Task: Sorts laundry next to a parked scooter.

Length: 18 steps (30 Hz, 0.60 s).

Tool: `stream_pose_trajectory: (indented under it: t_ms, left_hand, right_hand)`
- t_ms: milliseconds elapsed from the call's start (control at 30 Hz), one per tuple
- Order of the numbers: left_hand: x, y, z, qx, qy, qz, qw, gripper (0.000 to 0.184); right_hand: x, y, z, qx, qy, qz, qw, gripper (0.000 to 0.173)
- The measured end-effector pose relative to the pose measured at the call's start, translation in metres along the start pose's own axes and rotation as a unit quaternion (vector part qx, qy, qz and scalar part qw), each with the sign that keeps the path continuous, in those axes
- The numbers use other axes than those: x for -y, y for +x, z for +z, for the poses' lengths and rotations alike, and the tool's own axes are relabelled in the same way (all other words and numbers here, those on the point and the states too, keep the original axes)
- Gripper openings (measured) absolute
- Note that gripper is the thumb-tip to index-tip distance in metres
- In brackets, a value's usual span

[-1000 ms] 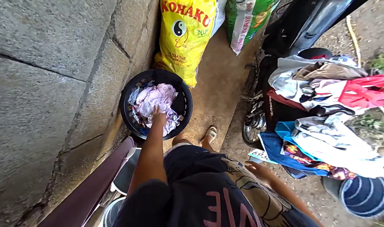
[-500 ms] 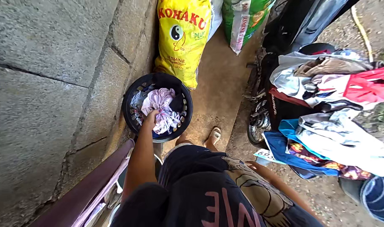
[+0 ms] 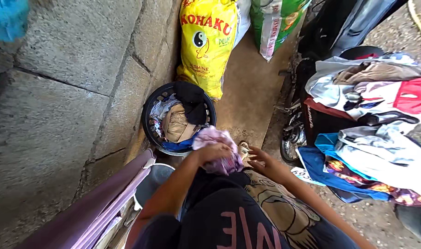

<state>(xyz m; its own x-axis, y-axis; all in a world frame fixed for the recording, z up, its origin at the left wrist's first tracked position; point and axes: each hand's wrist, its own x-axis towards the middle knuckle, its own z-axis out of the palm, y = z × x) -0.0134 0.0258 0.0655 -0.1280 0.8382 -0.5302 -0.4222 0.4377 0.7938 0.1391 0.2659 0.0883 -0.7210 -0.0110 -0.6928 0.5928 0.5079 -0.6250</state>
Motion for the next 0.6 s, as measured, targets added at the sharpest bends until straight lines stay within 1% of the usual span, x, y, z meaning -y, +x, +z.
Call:
stream_pose_trajectory:
  t_ms: [67,100,167,200,267,333,400,500,600]
  left_hand:
    - [-0.015,0.004,0.019,0.046,0.125,-0.026,0.991,0.050]
    - [-0.017,0.005,0.020,0.042,0.180,-0.043,0.982,0.049]
    - [-0.008,0.008,0.013,-0.010,0.250,-0.056,0.966,0.043]
    - [0.001,0.009,0.008,-0.046,0.251,-0.054,0.965,0.040]
    - [0.021,0.009,-0.005,-0.123,0.188,-0.058,0.973,0.038]
    - [0.041,0.010,-0.020,-0.183,0.099,-0.084,0.975,0.039]
    - [0.064,0.018,-0.040,-0.233,0.056,-0.132,0.962,0.041]
    - [0.087,0.043,-0.071,-0.302,0.081,-0.191,0.930,0.050]
    - [0.086,0.075,-0.095,-0.333,0.157,-0.242,0.897,0.065]
  right_hand:
    - [0.015,0.003,0.001,-0.004,-0.011,-0.043,0.999,0.063]
    - [0.016,0.004,0.000,0.001,-0.017,-0.046,0.999,0.061]
    - [0.008,0.004,-0.001,0.007,-0.032,-0.033,0.999,0.055]
    - [0.002,0.002,-0.001,0.009,-0.037,-0.018,0.999,0.053]
    - [-0.009,-0.006,-0.002,0.011,-0.041,0.021,0.999,0.048]
    - [-0.024,-0.015,-0.002,0.014,-0.029,0.062,0.998,0.046]
    - [-0.040,-0.022,0.001,0.016,-0.016,0.099,0.995,0.044]
    - [-0.069,-0.030,0.008,0.016,-0.004,0.129,0.991,0.043]
    - [-0.105,-0.036,0.019,0.012,0.003,0.147,0.989,0.043]
